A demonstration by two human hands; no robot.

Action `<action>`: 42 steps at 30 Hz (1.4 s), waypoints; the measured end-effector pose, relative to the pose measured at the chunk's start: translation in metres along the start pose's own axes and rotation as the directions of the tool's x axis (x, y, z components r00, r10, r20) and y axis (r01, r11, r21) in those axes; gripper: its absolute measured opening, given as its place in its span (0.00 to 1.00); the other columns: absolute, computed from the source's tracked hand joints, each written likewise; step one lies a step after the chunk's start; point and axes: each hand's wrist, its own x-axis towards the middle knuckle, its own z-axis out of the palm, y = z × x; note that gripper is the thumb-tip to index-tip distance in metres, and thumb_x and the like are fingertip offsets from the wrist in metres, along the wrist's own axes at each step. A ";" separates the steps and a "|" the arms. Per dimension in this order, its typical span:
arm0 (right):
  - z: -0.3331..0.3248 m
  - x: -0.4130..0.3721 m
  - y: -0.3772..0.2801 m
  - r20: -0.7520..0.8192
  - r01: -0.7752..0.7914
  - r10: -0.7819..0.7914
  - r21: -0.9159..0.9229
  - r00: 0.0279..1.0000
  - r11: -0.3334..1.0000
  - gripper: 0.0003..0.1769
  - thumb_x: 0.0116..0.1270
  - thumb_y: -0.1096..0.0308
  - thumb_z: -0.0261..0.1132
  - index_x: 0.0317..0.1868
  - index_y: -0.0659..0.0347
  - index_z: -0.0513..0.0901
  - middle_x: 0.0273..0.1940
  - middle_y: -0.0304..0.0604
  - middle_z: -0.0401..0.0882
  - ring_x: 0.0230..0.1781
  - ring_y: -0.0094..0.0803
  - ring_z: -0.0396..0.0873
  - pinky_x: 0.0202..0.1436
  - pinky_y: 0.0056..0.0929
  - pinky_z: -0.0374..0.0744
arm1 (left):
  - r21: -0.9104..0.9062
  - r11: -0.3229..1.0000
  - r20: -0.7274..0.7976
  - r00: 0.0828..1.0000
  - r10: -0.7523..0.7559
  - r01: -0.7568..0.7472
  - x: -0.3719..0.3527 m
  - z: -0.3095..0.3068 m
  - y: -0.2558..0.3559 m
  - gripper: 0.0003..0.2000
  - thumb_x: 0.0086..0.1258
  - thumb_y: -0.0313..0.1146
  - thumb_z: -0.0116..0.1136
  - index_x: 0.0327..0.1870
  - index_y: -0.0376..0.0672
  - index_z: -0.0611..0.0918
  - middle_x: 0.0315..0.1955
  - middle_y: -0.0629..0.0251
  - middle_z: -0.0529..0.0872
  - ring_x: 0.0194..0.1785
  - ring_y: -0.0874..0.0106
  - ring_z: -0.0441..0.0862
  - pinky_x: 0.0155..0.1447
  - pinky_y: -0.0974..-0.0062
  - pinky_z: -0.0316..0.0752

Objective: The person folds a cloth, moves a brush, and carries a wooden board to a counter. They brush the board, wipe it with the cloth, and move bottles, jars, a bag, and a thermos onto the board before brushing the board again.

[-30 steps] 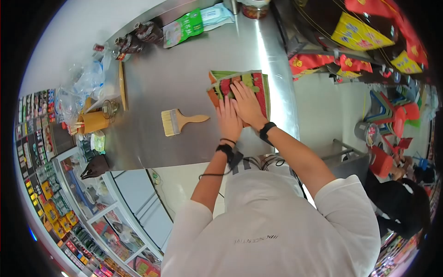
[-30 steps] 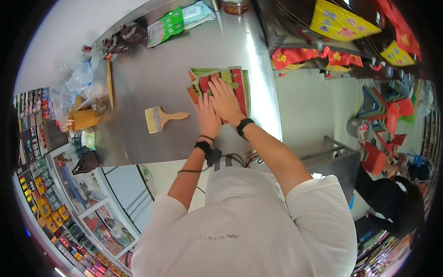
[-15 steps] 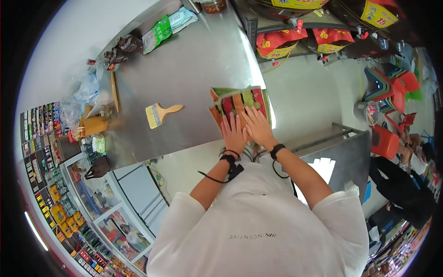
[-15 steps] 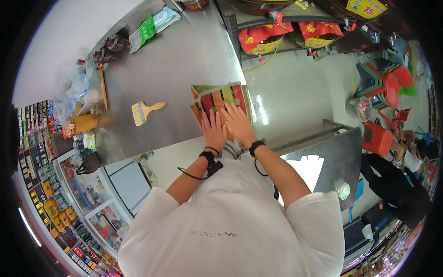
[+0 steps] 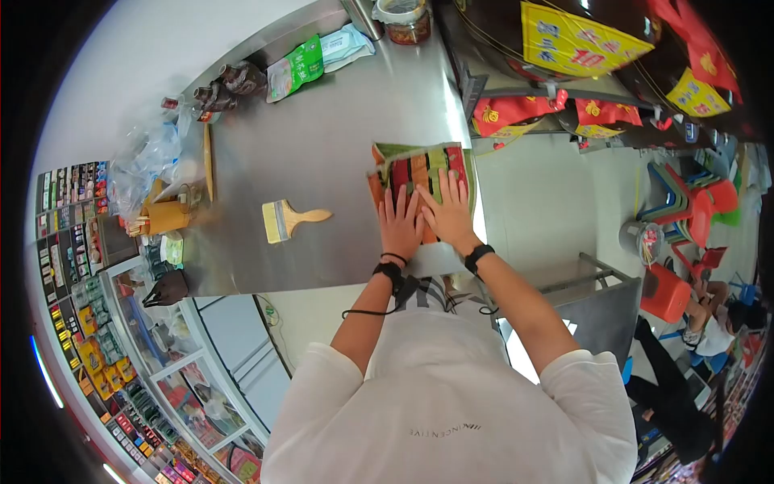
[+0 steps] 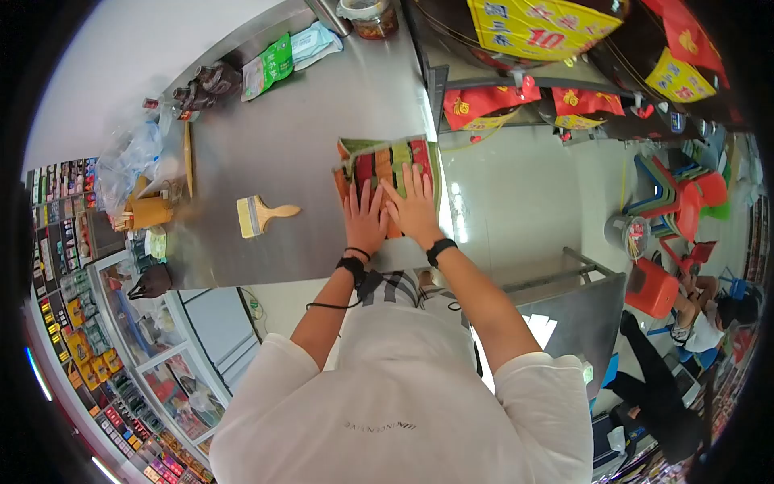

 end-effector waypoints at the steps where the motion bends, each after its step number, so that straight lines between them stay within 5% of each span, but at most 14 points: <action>1: 0.003 0.022 0.005 -0.028 -0.017 0.017 0.006 0.999 1.000 0.30 0.70 0.54 0.56 0.72 0.43 0.66 0.75 0.57 0.51 0.76 0.57 0.48 0.75 0.57 0.49 | -0.015 1.000 -0.013 1.000 0.007 -0.008 0.023 -0.001 -0.008 0.28 0.70 0.41 0.49 0.72 0.51 0.65 0.73 0.59 0.59 0.75 0.46 0.51 0.74 0.45 0.50; 13: 0.045 0.270 0.078 -0.133 -0.080 0.067 -0.098 0.989 0.992 0.32 0.69 0.54 0.53 0.71 0.56 0.65 0.74 0.50 0.57 0.75 0.50 0.53 0.76 0.49 0.52 | -0.080 0.996 -0.220 0.974 -0.061 0.045 0.271 0.021 -0.089 0.23 0.69 0.38 0.49 0.66 0.50 0.74 0.70 0.64 0.65 0.72 0.49 0.58 0.72 0.46 0.56; 21: 0.053 0.315 0.089 -0.192 -0.077 0.049 -0.140 0.980 0.987 0.31 0.67 0.54 0.55 0.69 0.53 0.68 0.72 0.49 0.61 0.73 0.50 0.56 0.74 0.51 0.55 | -0.059 0.994 -0.250 0.963 -0.100 0.088 0.310 0.027 -0.100 0.22 0.70 0.38 0.48 0.66 0.50 0.74 0.69 0.65 0.67 0.72 0.53 0.59 0.72 0.49 0.57; 30: 0.042 0.227 0.059 -0.133 -0.033 0.013 -0.148 0.991 0.988 0.30 0.69 0.54 0.54 0.70 0.52 0.68 0.72 0.49 0.61 0.74 0.50 0.55 0.75 0.51 0.54 | -0.029 0.999 -0.209 0.977 -0.046 0.041 0.213 0.022 -0.078 0.23 0.69 0.38 0.50 0.66 0.46 0.73 0.69 0.60 0.66 0.72 0.49 0.58 0.70 0.48 0.59; 42: 0.019 -0.045 -0.028 -0.057 -0.056 0.054 -0.031 0.997 0.998 0.30 0.69 0.57 0.56 0.70 0.53 0.68 0.73 0.51 0.58 0.74 0.50 0.53 0.75 0.52 0.53 | -0.014 0.999 -0.040 0.998 -0.043 0.042 -0.055 0.000 0.011 0.25 0.69 0.38 0.50 0.68 0.45 0.70 0.71 0.56 0.63 0.72 0.44 0.56 0.70 0.44 0.57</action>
